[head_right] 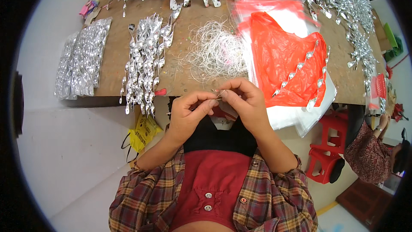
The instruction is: Assembling silver tinsel decorations by bundling strands and packaging them.
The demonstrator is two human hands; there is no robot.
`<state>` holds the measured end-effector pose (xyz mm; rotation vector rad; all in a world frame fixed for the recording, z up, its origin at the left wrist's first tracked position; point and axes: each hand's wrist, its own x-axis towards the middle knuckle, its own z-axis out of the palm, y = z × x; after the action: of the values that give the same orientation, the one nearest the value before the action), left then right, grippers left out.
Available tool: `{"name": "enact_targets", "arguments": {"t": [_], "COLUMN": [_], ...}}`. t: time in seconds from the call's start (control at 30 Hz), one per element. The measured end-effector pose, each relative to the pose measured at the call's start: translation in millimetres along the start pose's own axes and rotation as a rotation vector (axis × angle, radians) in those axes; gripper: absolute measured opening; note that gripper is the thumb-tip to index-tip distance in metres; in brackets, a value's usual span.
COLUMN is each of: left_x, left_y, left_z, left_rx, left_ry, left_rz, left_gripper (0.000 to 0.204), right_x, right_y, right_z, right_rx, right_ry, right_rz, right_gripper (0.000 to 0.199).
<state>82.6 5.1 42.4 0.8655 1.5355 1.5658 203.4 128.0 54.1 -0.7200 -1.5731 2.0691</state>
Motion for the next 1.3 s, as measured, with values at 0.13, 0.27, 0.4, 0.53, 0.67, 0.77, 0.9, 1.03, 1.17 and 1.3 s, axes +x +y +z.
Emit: {"name": "enact_targets", "arguments": {"t": [0.13, 0.27, 0.4, 0.53, 0.67, 0.77, 0.9, 1.03, 1.17, 1.3], "left_x": [-0.1, -1.2, -5.5, -15.3, -34.3, -51.1, -71.8, -84.4, -91.0, -97.9], "left_y": [-0.8, -1.2, 5.6, 5.4, 13.1, 16.4, 22.5, 26.4, 9.2, 8.8], "left_z": [3.6, 3.6, 0.5, -4.9, -4.0, 1.3, 12.9, 14.7, 18.0, 23.0], "left_rx": [-0.030, -0.107, -0.240, -0.302, -0.291, -0.238, -0.101, 0.230, 0.354, 0.231], "left_ry": [0.021, 0.034, 0.036, 0.004, 0.000, -0.039, -0.069, -0.077, -0.149, -0.223], "left_rz": [-0.007, -0.028, -0.174, -0.153, -0.107, -0.057, 0.033, 0.174, 0.274, 0.119], "left_gripper": [0.015, 0.016, 0.016, 0.018, 0.016, 0.016, 0.011, 0.007, 0.008, 0.009], "right_x": [2.4, 0.4, -0.5, -15.4, -42.2, -59.1, -84.5, -106.8, -122.6, -136.1], "right_y": [4.1, 5.6, -2.8, -5.6, -12.4, -14.7, -7.2, -6.4, 4.4, 8.8], "right_z": [-6.3, -6.4, -10.8, -9.6, -1.2, 8.6, 5.2, 9.2, 9.9, 9.9], "right_rx": [0.111, 0.148, -0.644, -0.498, -0.390, -0.546, -0.650, -1.186, -1.354, -1.393], "right_ry": [-0.052, -0.053, 0.058, 0.129, -0.017, -0.156, -0.042, 0.172, 0.352, 0.444], "right_rz": [0.057, 0.061, -0.407, -0.360, -0.276, -0.352, -0.517, -0.901, -0.948, -0.951], "right_gripper": [0.011, 0.011, 0.013, 0.015, 0.018, 0.015, 0.006, 0.015, 0.018, 0.019]}}
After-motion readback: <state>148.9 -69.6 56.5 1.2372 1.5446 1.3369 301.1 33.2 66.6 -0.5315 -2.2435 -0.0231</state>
